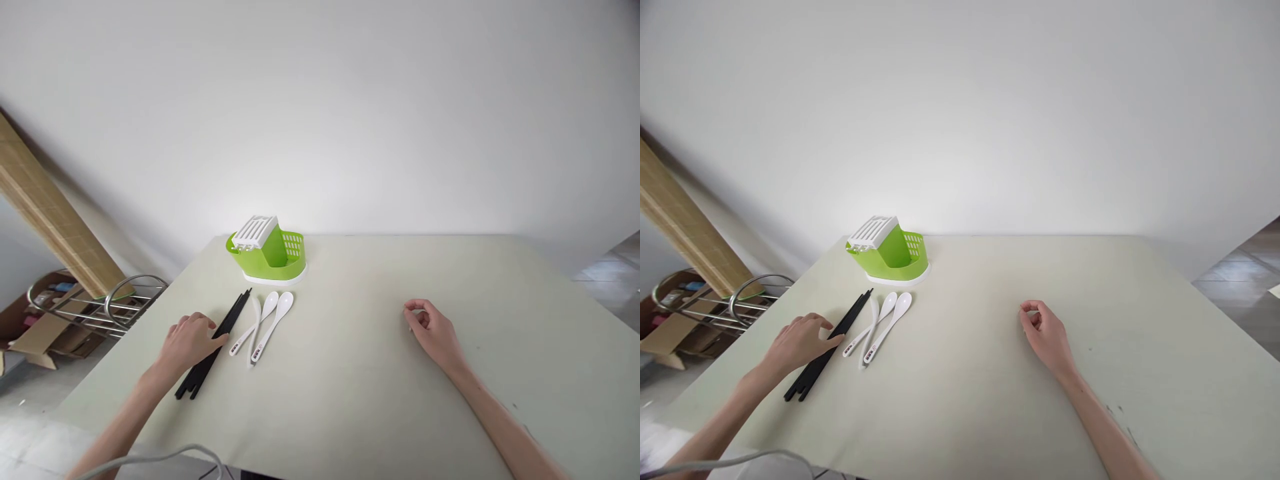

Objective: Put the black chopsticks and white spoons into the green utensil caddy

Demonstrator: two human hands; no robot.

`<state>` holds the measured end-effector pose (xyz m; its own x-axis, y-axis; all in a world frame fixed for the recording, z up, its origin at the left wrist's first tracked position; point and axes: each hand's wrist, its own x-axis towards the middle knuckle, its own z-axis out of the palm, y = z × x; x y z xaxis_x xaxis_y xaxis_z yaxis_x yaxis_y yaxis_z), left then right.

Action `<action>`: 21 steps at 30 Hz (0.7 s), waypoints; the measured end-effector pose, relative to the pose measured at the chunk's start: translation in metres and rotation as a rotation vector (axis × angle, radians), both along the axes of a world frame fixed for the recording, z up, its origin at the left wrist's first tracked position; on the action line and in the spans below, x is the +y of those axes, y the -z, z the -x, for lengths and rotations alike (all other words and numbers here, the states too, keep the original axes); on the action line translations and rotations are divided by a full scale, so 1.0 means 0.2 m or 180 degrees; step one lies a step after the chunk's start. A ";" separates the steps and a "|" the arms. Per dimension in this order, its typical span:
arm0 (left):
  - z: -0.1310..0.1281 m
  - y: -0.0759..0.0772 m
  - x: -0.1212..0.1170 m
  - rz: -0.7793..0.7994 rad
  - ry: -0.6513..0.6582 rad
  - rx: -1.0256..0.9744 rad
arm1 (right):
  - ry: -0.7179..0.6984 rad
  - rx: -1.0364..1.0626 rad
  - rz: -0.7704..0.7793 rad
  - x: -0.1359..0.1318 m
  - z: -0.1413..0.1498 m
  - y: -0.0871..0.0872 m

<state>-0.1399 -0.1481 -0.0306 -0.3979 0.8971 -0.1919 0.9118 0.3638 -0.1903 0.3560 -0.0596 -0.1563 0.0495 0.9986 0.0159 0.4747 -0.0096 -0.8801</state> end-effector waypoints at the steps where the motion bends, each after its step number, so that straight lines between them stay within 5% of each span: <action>1: 0.00 -0.01 0.00 0.0073 -0.0010 0.0034 | -0.0003 -0.0004 0.0011 0.00 0.00 0.00; 12: -0.03 -0.05 0.01 0.0606 -0.0013 0.0595 | -0.0001 0.0002 0.0020 0.00 0.00 0.00; 21: 0.04 0.03 0.00 -0.0051 0.0145 0.0430 | -0.0013 0.0017 -0.0025 0.00 0.00 -0.01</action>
